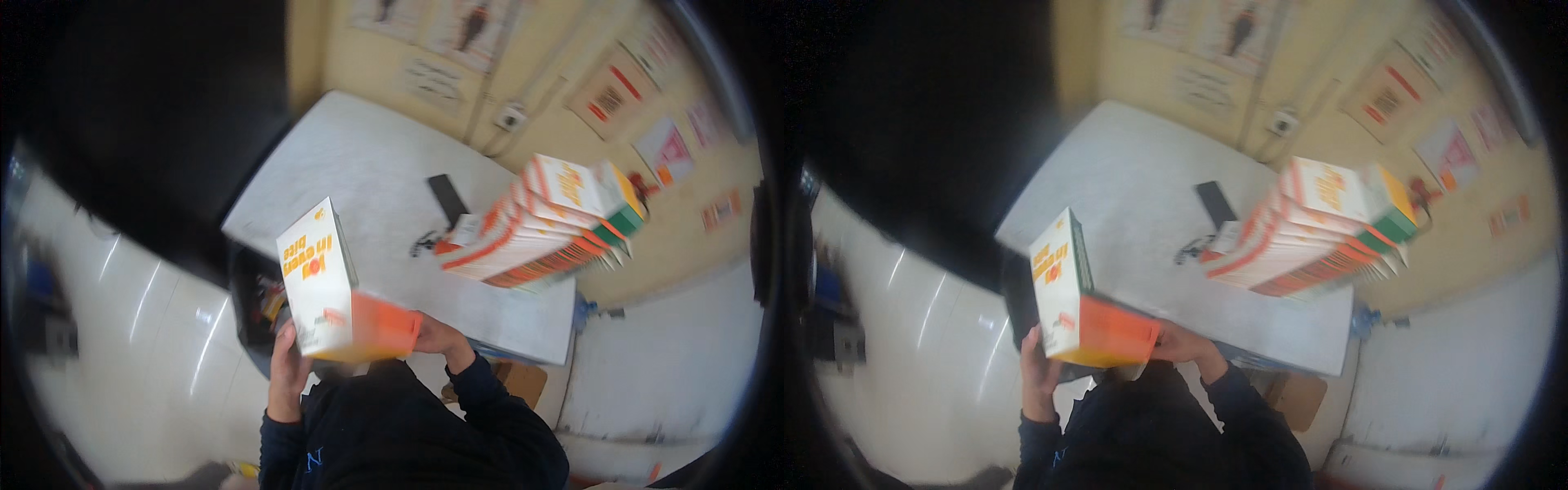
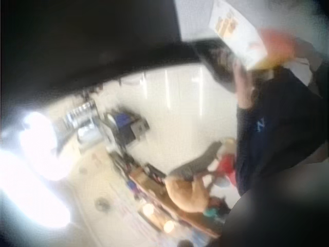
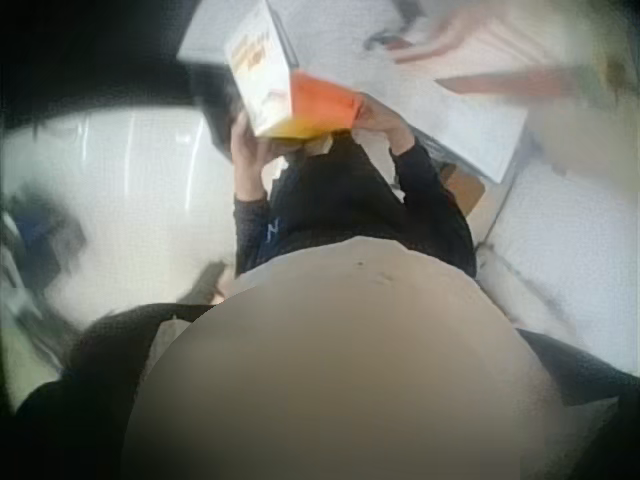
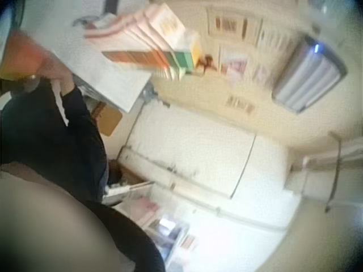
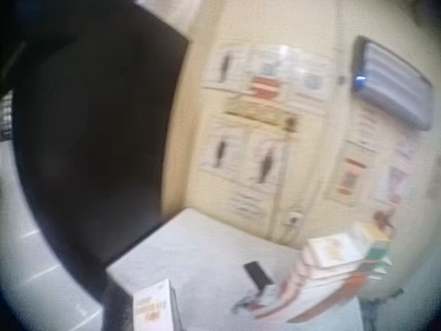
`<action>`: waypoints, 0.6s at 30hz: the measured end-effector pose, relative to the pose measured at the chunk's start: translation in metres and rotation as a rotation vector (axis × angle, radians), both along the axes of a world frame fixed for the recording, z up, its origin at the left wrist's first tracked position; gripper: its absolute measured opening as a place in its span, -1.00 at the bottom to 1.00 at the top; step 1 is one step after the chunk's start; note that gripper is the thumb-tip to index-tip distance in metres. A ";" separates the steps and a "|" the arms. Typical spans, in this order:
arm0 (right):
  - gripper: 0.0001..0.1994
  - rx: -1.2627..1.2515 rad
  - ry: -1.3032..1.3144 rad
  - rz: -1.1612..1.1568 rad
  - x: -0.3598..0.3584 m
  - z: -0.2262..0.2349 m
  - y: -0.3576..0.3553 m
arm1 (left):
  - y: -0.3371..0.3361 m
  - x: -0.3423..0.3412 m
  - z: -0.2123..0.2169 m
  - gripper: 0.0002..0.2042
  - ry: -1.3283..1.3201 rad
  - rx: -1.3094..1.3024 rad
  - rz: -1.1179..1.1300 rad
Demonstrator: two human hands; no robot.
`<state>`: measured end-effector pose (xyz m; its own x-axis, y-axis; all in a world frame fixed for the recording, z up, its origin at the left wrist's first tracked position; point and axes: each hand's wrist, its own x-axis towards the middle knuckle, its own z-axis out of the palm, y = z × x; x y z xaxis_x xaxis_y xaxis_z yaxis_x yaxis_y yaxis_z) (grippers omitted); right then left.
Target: The person assembles flat-packed cardboard boxes by folding and interlocking the flaps. They repeatedly pick up flat pieces, fold them into box shapes, and stack the finished boxes on a table.
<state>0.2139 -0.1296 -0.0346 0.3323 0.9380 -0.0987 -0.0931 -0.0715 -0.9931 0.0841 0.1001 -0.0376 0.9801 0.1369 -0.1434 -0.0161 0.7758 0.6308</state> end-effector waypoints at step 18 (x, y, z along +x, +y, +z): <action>-0.59 0.790 -0.369 -1.352 0.079 0.264 -0.217 | -0.235 0.274 0.286 -0.34 -1.161 0.620 -0.343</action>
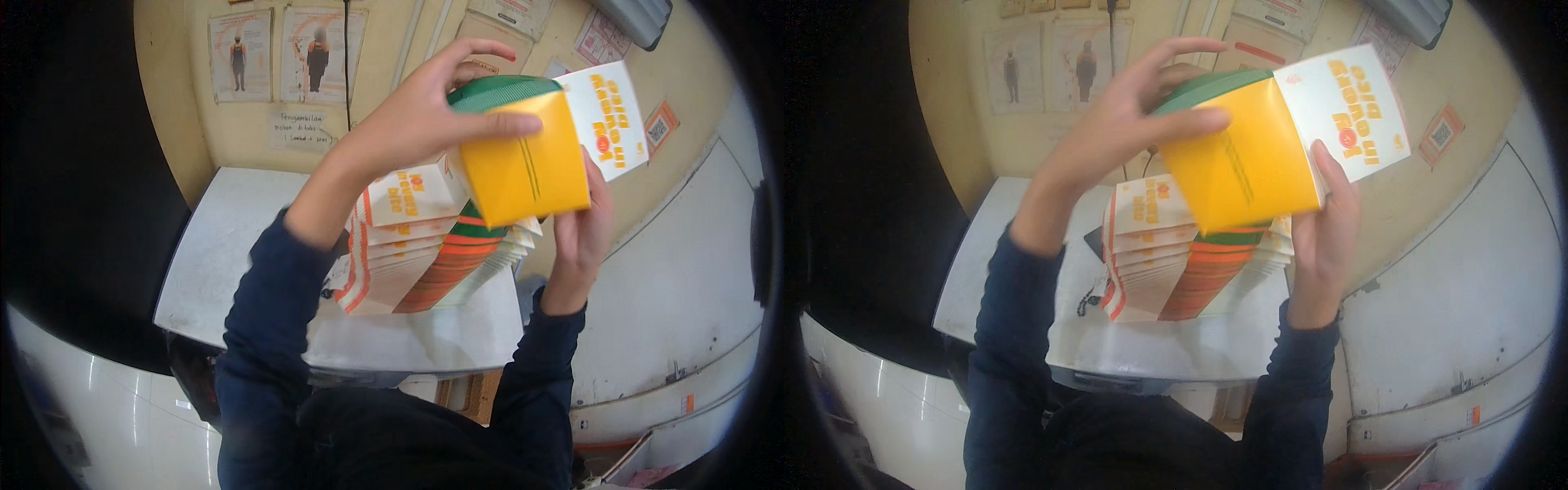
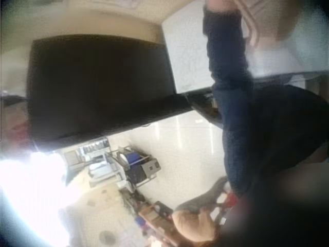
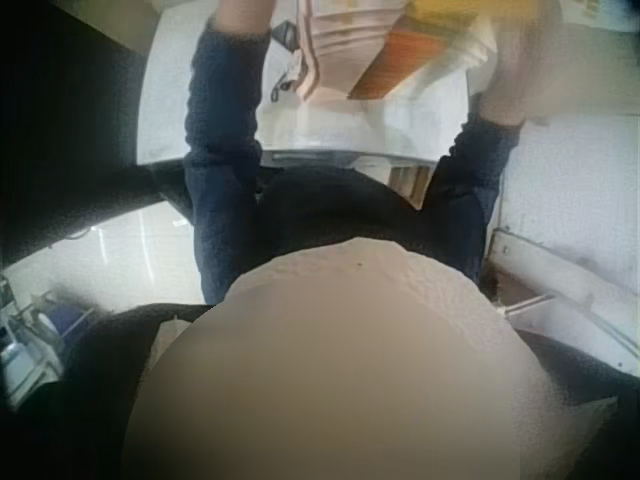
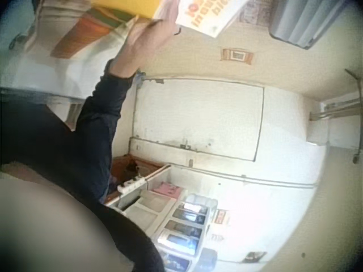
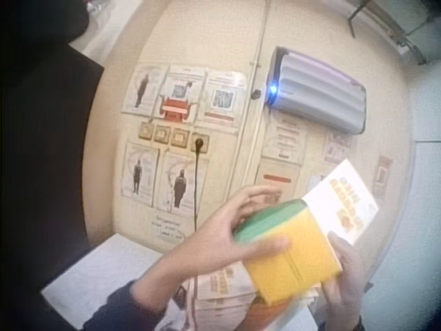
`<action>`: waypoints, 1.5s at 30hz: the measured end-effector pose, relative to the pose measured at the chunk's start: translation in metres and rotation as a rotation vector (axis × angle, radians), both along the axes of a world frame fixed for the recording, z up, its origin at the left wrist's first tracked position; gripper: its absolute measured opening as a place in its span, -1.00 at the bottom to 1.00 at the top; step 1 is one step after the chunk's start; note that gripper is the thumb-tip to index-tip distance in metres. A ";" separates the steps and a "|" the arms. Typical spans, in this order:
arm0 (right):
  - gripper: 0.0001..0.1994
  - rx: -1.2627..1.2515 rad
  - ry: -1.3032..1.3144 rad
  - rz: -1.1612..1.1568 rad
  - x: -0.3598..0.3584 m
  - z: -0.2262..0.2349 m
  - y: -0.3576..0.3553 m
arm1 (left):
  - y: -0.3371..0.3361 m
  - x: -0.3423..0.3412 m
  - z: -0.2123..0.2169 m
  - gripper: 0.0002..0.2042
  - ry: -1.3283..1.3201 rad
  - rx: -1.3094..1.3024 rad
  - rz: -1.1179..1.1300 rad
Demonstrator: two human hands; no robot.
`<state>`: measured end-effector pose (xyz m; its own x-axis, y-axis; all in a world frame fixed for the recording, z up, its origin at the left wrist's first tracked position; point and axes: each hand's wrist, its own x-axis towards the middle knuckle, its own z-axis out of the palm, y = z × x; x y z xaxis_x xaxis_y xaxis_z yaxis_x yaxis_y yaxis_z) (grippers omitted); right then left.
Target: The person assembles flat-packed cardboard boxes by folding and interlocking the flaps. They repeatedly pick up flat pieces, fold them into box shapes, and stack the finished boxes on a table.
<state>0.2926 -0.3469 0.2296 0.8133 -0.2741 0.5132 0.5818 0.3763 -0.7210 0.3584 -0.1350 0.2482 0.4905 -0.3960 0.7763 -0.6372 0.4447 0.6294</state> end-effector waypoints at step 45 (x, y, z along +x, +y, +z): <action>-0.48 -0.374 0.594 0.304 0.146 -0.122 -0.236 | -0.075 0.071 -0.145 -0.60 0.549 0.365 0.393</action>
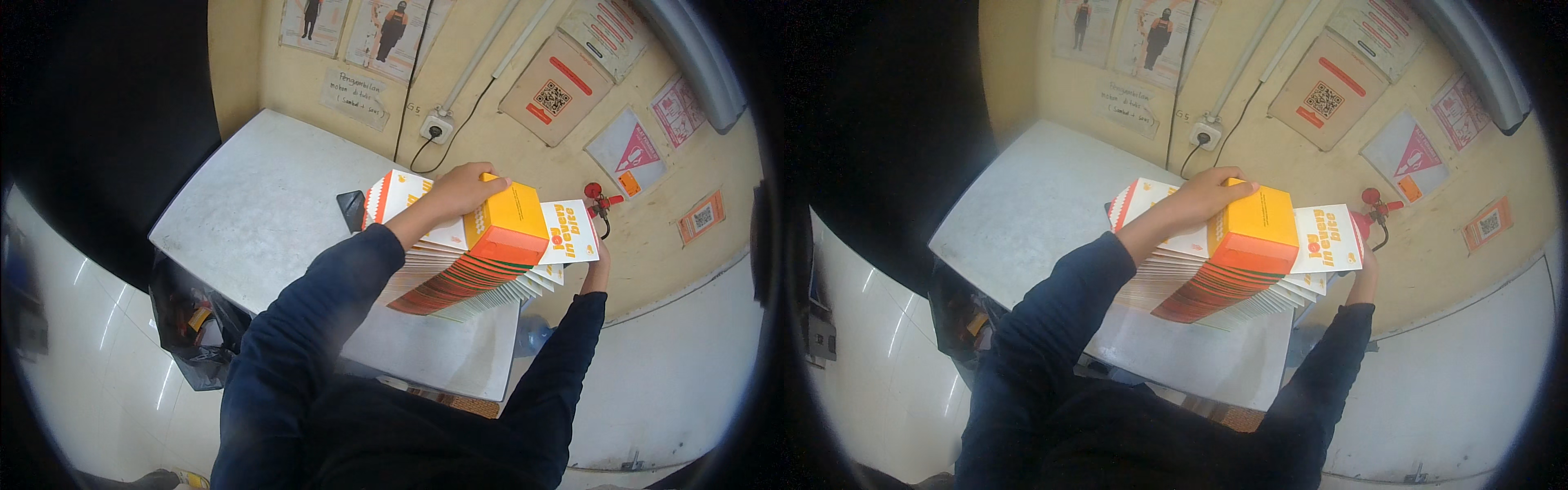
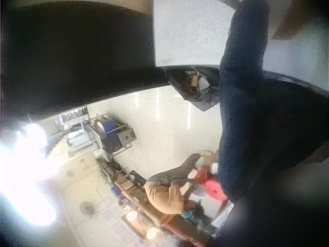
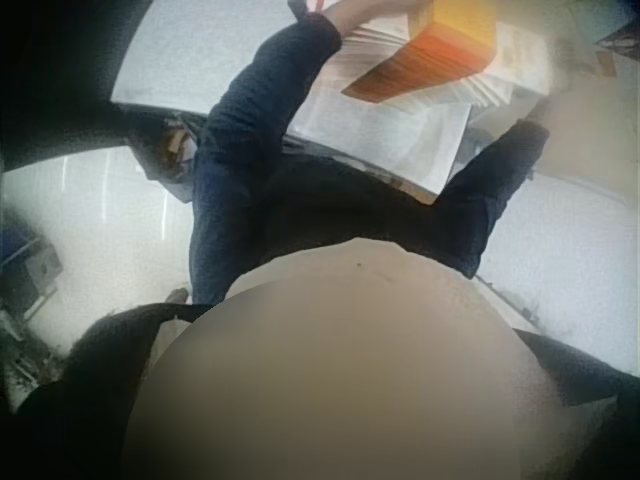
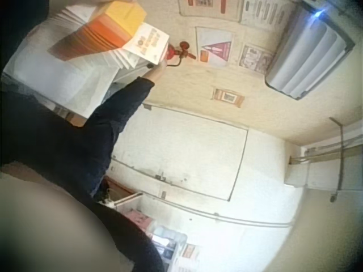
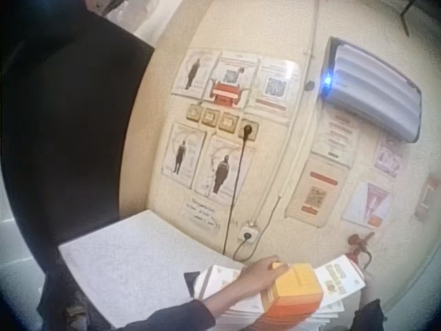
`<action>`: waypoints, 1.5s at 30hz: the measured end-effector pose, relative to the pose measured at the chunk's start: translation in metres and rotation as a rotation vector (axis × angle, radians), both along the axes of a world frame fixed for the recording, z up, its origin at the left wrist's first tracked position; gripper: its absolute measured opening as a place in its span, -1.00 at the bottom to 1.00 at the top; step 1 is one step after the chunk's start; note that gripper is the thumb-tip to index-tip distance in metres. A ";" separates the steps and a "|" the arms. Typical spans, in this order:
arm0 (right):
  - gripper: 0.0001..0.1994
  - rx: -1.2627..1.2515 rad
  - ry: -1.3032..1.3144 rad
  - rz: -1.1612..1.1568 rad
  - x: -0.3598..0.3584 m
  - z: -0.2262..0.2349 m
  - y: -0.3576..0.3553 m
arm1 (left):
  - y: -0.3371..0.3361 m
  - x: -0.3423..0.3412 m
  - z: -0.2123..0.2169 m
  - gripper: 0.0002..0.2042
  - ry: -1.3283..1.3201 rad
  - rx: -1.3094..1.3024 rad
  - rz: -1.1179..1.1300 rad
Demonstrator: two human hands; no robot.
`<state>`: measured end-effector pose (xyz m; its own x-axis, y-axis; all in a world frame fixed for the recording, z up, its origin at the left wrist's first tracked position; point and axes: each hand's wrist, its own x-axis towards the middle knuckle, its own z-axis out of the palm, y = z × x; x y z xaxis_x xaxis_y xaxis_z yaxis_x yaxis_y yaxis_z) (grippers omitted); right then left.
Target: The person assembles flat-packed cardboard boxes by folding and interlocking the flaps. They repeatedly pick up flat pieces, fold them into box shapes, and stack the finished boxes on a table.
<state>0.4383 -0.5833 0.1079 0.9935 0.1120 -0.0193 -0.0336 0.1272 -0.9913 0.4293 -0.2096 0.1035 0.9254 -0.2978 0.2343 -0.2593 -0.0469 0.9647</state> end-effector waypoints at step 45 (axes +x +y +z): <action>-0.61 -1.104 -0.630 0.067 -0.020 -0.011 0.135 | 0.017 -0.030 -0.010 -0.69 -0.382 0.446 0.291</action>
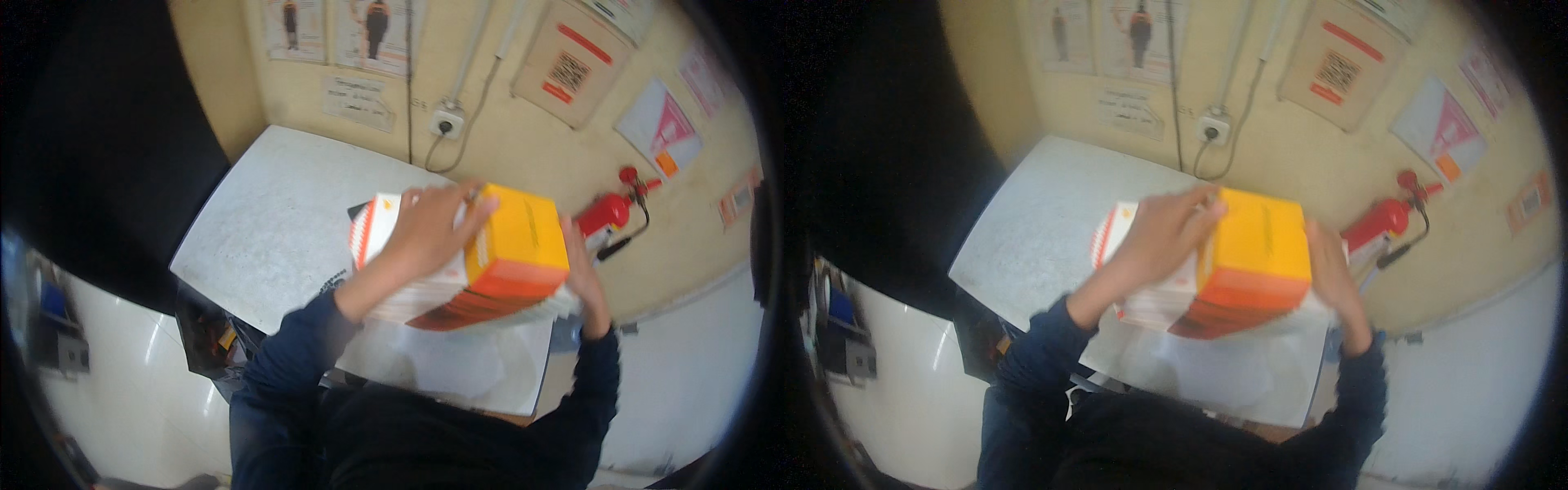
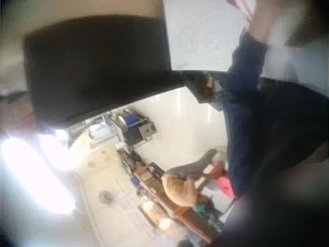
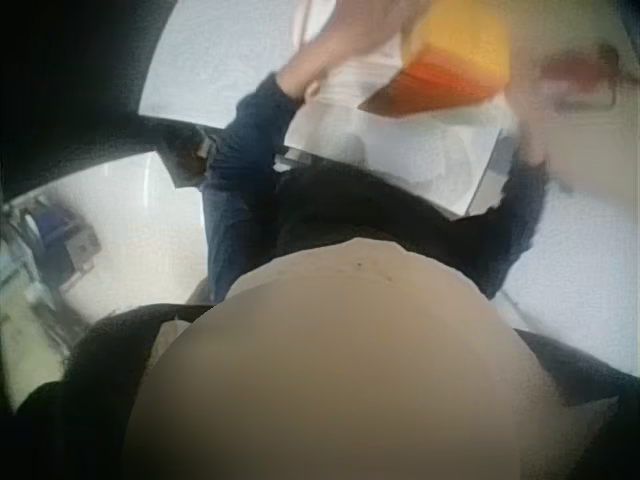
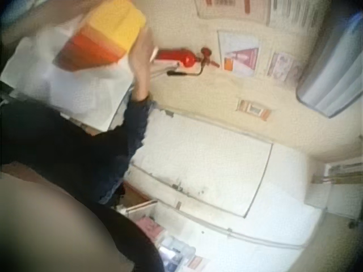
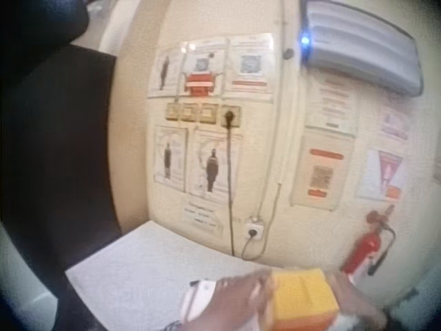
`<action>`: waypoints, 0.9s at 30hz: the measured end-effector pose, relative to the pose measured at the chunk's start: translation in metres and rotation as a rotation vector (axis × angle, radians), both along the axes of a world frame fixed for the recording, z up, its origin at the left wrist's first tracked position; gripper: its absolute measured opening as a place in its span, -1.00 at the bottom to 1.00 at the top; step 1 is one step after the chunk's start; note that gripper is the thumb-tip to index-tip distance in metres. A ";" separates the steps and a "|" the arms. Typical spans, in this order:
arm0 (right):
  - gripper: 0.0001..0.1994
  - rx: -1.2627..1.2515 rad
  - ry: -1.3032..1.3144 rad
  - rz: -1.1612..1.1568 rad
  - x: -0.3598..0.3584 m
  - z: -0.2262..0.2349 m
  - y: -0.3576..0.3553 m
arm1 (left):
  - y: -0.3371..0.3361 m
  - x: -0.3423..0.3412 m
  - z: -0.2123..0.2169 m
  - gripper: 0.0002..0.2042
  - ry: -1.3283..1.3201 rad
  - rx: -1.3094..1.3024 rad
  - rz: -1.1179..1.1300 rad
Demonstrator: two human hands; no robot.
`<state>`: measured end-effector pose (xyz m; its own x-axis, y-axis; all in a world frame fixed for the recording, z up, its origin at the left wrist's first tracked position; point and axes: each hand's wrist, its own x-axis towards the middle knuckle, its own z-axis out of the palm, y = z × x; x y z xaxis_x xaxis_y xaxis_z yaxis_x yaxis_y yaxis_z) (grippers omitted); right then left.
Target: The person assembles flat-packed cardboard boxes by folding and interlocking the flaps. They repeatedly pick up flat pieces, fold them into box shapes, and stack the finished boxes on a table.
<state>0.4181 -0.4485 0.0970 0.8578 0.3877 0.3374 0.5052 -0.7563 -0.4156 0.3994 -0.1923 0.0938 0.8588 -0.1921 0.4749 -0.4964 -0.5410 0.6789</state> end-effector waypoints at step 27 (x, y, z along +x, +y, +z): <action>-0.69 0.297 0.246 -0.117 -0.002 -0.075 -0.012 | 0.004 -0.014 -0.049 -0.61 0.146 -0.102 0.027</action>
<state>0.4165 -0.4602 0.0224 0.9596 0.1988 0.1990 0.2807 -0.6320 -0.7224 0.3853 -0.1887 0.0449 0.9243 -0.1249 0.3606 -0.3746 -0.4773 0.7949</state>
